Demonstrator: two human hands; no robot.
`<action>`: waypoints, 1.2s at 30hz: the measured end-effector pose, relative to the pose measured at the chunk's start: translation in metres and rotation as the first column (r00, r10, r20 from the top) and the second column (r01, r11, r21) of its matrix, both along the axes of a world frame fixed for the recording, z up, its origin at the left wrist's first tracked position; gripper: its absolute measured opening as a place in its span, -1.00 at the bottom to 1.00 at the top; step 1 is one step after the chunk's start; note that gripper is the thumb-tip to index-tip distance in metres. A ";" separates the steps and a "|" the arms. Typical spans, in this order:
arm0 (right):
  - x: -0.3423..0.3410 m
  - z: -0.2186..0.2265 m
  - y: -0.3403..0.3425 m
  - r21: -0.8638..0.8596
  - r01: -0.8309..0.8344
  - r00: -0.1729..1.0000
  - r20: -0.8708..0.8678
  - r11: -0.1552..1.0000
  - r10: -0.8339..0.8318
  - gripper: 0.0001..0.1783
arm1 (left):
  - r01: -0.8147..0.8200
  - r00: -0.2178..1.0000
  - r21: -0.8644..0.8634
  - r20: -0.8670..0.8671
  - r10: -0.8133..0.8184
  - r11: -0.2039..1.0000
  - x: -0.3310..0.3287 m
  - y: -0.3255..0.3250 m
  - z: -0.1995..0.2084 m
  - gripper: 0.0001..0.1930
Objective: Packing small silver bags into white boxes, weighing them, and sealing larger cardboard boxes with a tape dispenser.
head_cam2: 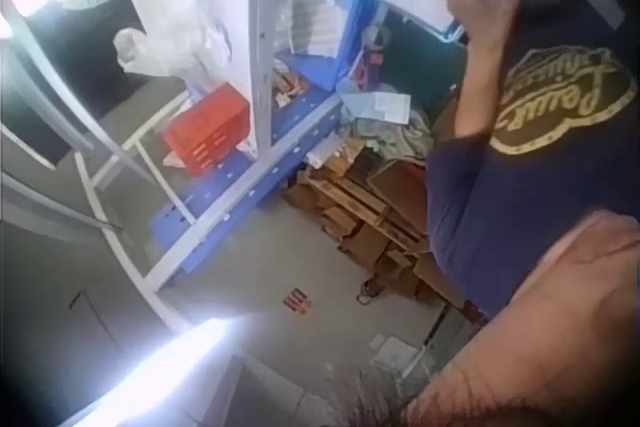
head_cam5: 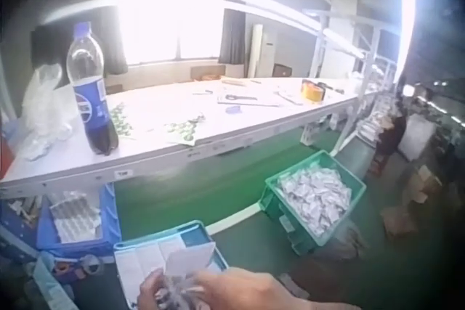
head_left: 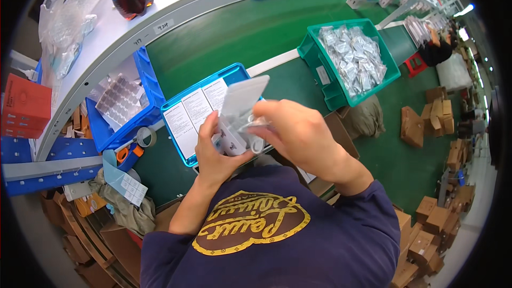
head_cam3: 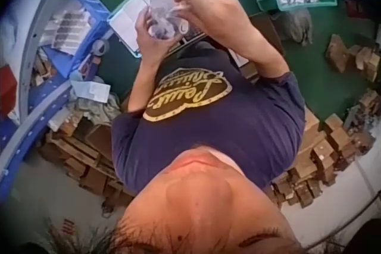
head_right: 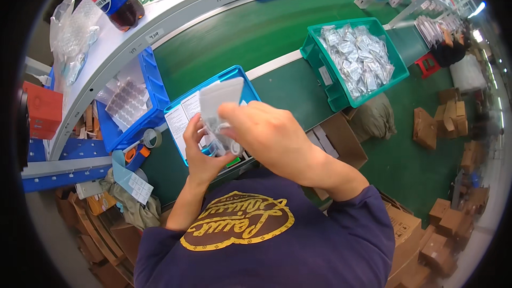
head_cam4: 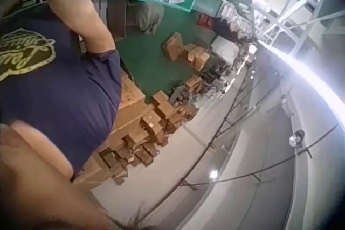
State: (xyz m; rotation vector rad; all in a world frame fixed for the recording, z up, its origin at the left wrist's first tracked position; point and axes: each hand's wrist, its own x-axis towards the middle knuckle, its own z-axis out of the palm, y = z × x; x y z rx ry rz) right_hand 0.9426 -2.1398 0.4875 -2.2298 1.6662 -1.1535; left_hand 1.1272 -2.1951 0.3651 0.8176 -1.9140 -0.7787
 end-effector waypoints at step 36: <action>-0.024 -0.088 0.023 0.167 -0.306 0.775 0.615 0.937 0.143 -0.28 | 0.151 0.988 0.091 -0.049 -0.147 0.984 0.005 0.018 0.005 -0.42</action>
